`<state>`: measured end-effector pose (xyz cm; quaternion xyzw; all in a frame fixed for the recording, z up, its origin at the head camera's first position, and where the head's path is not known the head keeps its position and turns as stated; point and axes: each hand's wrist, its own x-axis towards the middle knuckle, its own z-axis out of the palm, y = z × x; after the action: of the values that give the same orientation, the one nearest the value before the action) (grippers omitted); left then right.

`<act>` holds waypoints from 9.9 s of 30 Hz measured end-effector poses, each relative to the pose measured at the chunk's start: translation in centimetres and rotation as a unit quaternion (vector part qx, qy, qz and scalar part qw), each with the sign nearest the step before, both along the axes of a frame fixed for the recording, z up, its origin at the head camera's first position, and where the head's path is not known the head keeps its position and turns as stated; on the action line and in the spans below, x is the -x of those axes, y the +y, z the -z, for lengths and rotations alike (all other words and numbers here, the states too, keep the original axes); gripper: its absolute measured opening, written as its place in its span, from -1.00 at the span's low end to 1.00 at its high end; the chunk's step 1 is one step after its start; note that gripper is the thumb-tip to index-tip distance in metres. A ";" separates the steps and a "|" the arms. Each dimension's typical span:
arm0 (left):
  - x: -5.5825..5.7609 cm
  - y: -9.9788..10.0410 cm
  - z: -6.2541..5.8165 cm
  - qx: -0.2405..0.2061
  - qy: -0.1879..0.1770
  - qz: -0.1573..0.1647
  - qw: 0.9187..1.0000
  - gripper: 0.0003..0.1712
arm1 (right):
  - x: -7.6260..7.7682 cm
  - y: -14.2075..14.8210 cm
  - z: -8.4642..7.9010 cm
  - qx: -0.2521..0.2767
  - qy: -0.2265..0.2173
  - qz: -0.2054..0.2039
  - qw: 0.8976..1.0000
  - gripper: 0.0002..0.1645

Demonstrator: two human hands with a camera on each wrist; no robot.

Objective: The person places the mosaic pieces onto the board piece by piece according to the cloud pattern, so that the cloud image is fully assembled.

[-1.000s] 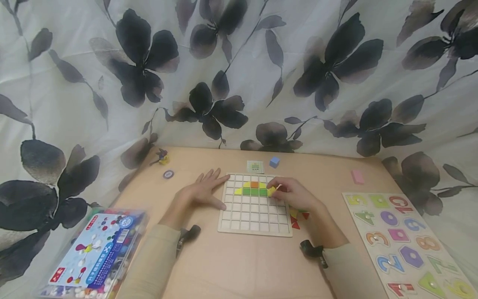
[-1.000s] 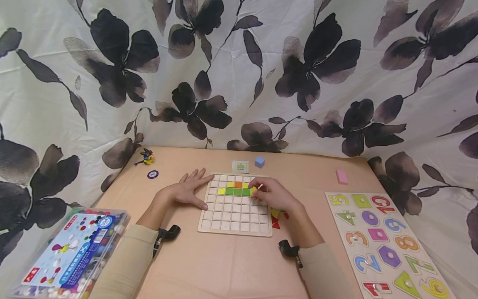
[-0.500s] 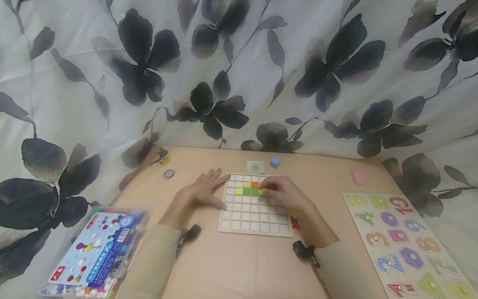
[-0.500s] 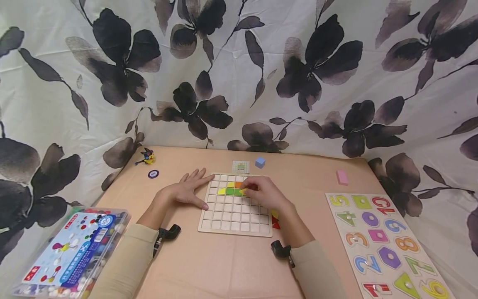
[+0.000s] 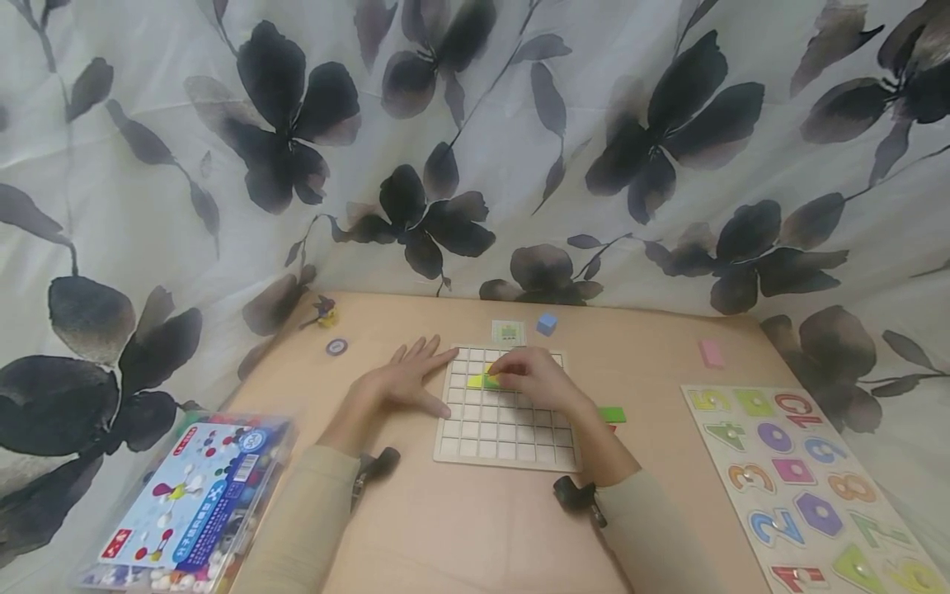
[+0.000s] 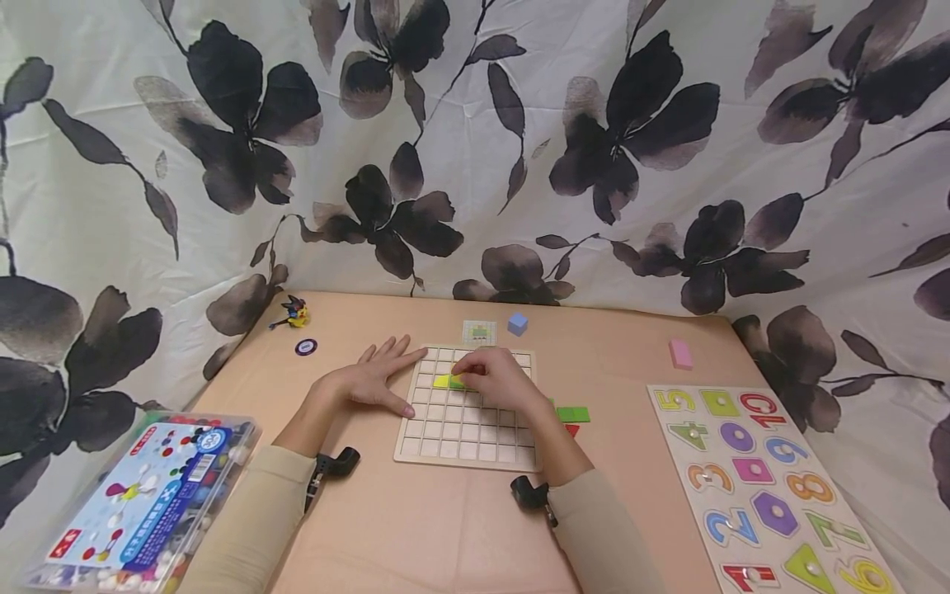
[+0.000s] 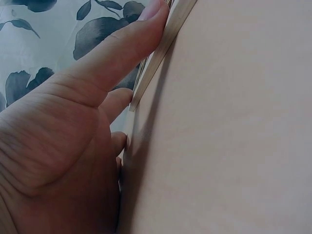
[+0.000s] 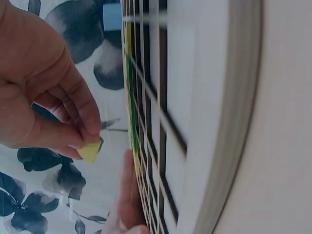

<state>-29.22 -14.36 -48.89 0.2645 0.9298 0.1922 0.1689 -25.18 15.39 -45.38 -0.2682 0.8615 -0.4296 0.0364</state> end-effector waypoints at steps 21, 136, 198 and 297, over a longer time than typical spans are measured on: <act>-0.2 0.0 -0.8 0.003 0.005 0.006 1.000 0.40 | -0.2 -3.8 1.3 -0.109 0.032 0.026 0.993 -0.87; -0.2 -0.1 0.0 -0.023 0.001 0.008 1.000 0.47 | -0.1 13.6 -0.3 -0.095 -0.126 0.028 0.987 -0.55; -0.3 0.1 -0.5 0.001 0.014 0.004 1.000 0.41 | 0.8 11.6 0.4 0.014 -0.062 0.122 0.991 -0.66; -1.7 0.7 -0.7 -0.005 0.009 -0.006 1.000 0.40 | -1.0 -0.1 3.2 -0.068 -0.026 0.032 0.997 -0.72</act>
<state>-27.56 -13.67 -48.15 0.2616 0.9319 0.1954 0.1581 -24.13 15.32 -48.59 -0.2258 0.8958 -0.3776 0.0629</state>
